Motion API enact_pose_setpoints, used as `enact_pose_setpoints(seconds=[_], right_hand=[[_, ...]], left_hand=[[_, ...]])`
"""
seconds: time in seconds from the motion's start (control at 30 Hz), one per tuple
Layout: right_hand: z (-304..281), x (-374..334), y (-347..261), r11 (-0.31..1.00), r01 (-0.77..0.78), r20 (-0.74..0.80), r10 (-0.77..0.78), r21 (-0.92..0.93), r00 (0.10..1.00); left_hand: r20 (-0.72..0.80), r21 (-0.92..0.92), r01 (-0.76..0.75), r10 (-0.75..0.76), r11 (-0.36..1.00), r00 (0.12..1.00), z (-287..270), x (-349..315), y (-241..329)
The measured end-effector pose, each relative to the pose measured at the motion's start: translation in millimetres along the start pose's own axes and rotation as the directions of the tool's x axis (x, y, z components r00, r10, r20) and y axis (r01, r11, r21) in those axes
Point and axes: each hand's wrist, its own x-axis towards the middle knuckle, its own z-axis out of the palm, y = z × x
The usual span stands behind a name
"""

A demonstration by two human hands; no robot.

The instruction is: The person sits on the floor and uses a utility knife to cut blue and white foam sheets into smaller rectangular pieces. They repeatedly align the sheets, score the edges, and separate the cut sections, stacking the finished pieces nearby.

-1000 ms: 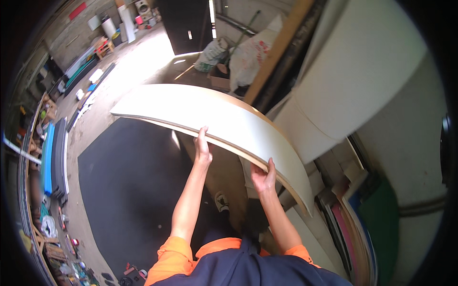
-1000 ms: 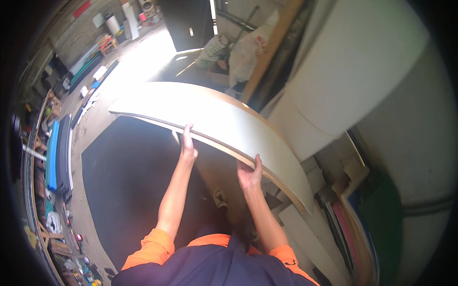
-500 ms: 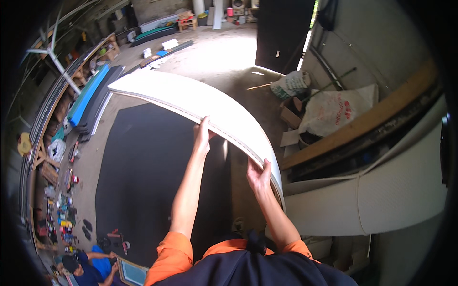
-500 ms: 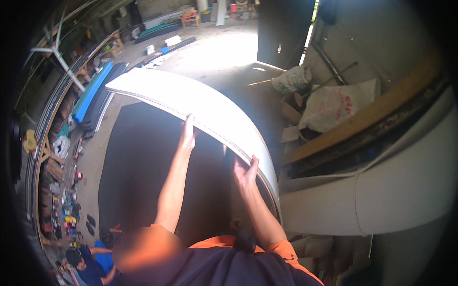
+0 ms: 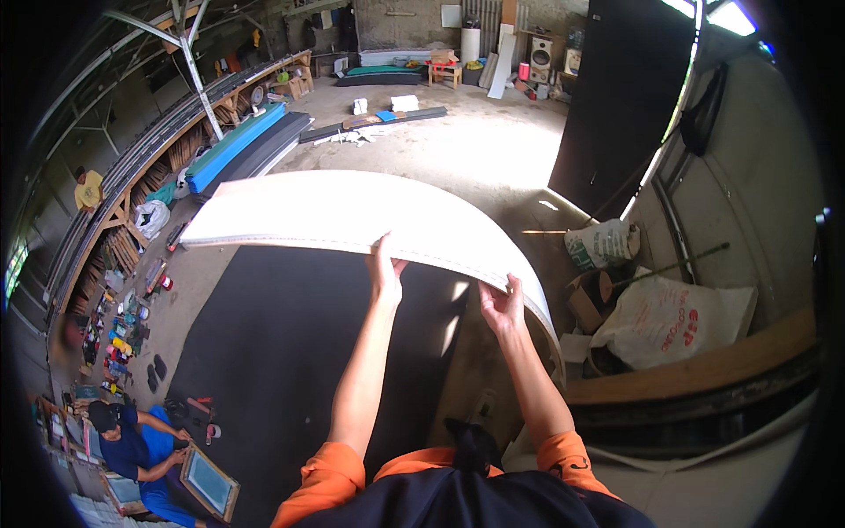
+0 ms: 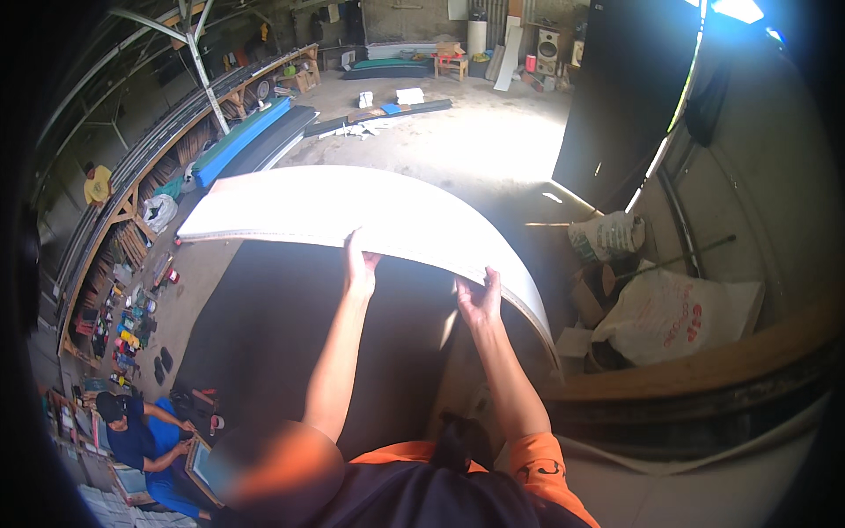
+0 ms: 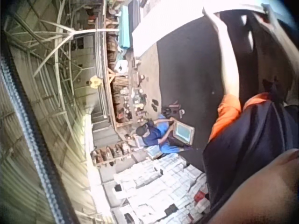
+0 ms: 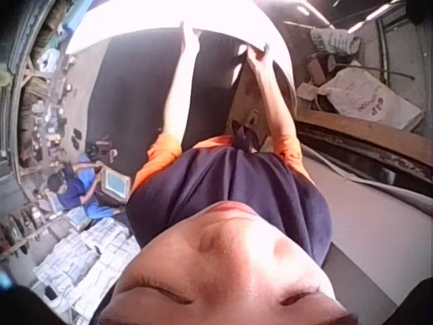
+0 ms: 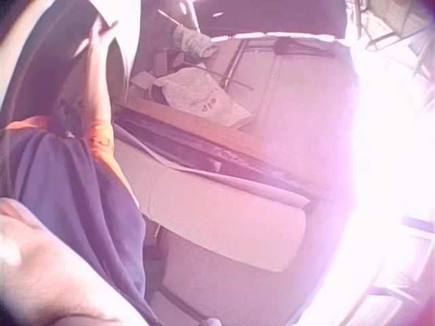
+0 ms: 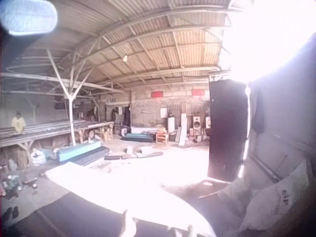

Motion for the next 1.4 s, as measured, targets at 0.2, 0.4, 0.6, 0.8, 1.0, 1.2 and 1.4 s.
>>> enact_pose_setpoints(seconds=[0.2, 0.4, 0.6, 0.8, 1.0, 1.2, 1.4], right_hand=[[59.4, 121.2, -86.2, 0.955, -0.050, 0.100, 0.083, -0.293, 0.991], [107.4, 231.2, -190.4, 0.915, -0.056, 0.169, 0.133, -0.398, 0.977], [153.5, 355.0, -284.4, 0.907, -0.016, 0.135, 0.080, -0.422, 0.988], [215.5, 511.5, -302.4, 0.844, 0.006, 0.093, 0.052, -0.536, 0.994], [299.8, 630.4, -310.1, 0.850, -0.113, -0.109, 0.066, -0.514, 0.992], [344.2, 735.5, -325.6, 0.851, -0.104, -0.102, 0.060, -0.514, 0.993], [400.5, 863.7, -326.6, 0.913, -0.150, -0.223, 0.067, -0.379, 0.972]], left_hand=[[-0.108, -0.149, -0.029, 0.013, 0.988, 0.994, 76.5, 81.6, -74.7], [-0.144, -0.286, 0.013, -0.056, 0.958, 0.988, 149.6, 155.9, -127.4], [-0.219, -0.315, -0.019, -0.053, 0.949, 0.974, 182.8, 249.8, -165.4], [-0.136, -0.412, -0.020, -0.040, 0.911, 0.990, 216.4, 381.7, -223.0], [-0.089, -0.453, 0.019, -0.066, 0.891, 0.994, 274.4, 506.2, -245.3], [-0.085, -0.344, 0.034, -0.068, 0.938, 0.994, 308.5, 618.3, -262.2], [-0.060, -0.300, 0.057, -0.078, 0.952, 0.995, 337.8, 762.1, -301.4]])
